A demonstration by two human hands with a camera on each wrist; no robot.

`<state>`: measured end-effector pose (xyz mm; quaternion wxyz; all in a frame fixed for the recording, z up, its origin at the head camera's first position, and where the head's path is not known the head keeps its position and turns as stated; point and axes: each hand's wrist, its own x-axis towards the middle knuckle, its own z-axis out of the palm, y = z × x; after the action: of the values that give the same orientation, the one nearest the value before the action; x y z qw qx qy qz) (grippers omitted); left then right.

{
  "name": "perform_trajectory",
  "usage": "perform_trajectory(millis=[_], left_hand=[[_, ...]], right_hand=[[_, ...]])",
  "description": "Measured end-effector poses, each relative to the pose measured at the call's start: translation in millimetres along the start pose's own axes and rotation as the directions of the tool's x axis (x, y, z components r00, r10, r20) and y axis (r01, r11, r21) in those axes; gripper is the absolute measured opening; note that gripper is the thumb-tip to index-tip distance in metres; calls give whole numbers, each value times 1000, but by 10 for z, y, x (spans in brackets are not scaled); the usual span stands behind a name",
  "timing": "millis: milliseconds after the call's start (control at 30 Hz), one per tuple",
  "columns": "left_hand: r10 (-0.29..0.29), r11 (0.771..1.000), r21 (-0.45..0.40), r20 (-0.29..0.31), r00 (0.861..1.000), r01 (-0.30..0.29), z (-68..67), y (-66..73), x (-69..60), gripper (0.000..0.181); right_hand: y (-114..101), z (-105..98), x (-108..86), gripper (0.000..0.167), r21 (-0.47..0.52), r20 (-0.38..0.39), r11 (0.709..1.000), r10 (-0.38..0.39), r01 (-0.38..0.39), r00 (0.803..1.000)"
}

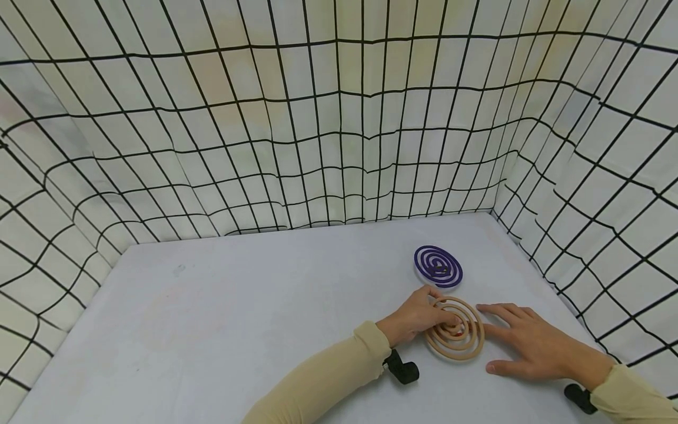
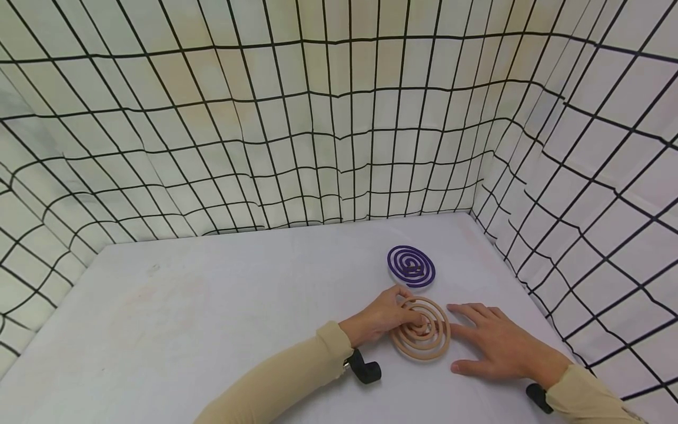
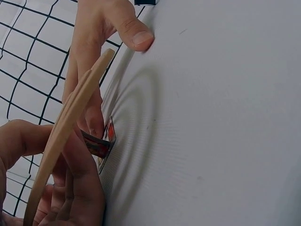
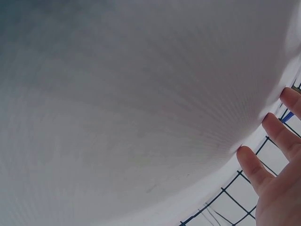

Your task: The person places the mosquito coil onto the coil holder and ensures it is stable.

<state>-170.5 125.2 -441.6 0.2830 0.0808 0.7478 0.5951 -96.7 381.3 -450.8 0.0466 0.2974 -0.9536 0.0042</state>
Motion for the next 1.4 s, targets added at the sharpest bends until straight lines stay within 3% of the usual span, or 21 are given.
perform_trajectory(millis=[1400], left_hand=[[1, 1000, -12, 63, 998, 0, -53, -1, 97, 44]], right_hand=[[15, 0, 0, 68, 16, 16, 1000, 8, -8, 1000]])
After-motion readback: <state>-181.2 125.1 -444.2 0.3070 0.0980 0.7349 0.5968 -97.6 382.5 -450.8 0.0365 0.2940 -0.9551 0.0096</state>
